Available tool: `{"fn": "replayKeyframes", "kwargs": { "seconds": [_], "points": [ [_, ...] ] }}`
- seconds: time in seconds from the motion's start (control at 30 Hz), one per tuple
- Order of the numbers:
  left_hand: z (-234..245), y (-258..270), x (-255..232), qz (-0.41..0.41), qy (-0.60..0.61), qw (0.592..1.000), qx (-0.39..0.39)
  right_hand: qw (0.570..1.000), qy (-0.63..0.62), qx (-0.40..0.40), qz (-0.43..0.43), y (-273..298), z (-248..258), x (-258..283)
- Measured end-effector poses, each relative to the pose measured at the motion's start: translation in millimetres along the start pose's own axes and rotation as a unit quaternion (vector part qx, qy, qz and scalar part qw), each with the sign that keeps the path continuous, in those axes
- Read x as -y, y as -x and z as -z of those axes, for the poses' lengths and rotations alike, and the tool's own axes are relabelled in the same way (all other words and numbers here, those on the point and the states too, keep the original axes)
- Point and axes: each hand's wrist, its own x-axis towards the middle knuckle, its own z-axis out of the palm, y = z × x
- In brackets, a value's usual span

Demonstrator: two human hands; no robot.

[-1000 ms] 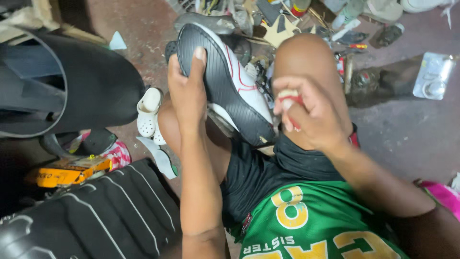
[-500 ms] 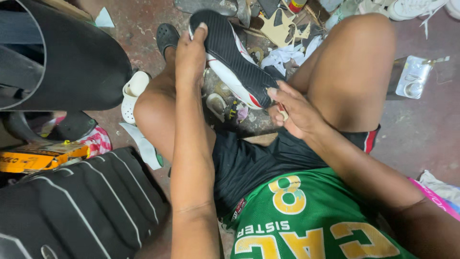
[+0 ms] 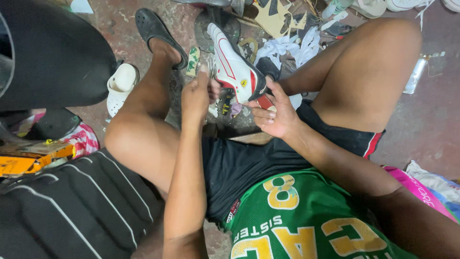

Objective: The person sits on the floor and cleans a white and red sneaker. They use a white cloth to wipe the upper and sides, then switch to a red abrasive pad to scrub the sole and heel areas. The person rotates the shoe to access different surfaces during the cleaning process.

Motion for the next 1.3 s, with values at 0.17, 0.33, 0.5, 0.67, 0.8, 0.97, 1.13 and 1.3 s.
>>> {"fn": "replayKeyframes", "kwargs": {
  "seconds": [0.17,0.33,0.5,0.67,0.8,0.97,1.13,1.3],
  "points": [
    [-39,15,0,-0.028,0.018,0.998,0.046,1.000,-0.008,0.005,-0.002,-19,24,-6],
    [-49,15,-13,-0.079,0.113,0.987,0.082,0.999,0.037,-0.020,0.013,-24,23,-8],
    [-21,-13,-29,-0.147,-0.090,0.979,0.108,0.977,0.194,-0.055,0.074,-29,26,-13],
    [-6,-23,-37,-0.094,-0.174,0.969,0.147,0.929,0.319,-0.081,0.170,-22,2,-17],
    [-9,-30,-30,-0.035,-0.284,0.952,0.109,0.822,0.502,-0.049,0.265,-9,-22,-19],
    [-16,-31,-25,0.009,-0.286,0.953,0.104,0.556,0.720,-0.062,0.411,0,-41,-22],
    [-23,-30,-33,0.026,-0.323,0.941,0.100,0.497,0.744,-0.089,0.438,4,-43,-23],
    [-19,-29,-30,0.018,-0.127,0.978,0.166,0.490,0.732,-0.105,0.462,9,-44,-18]
  ]
}}
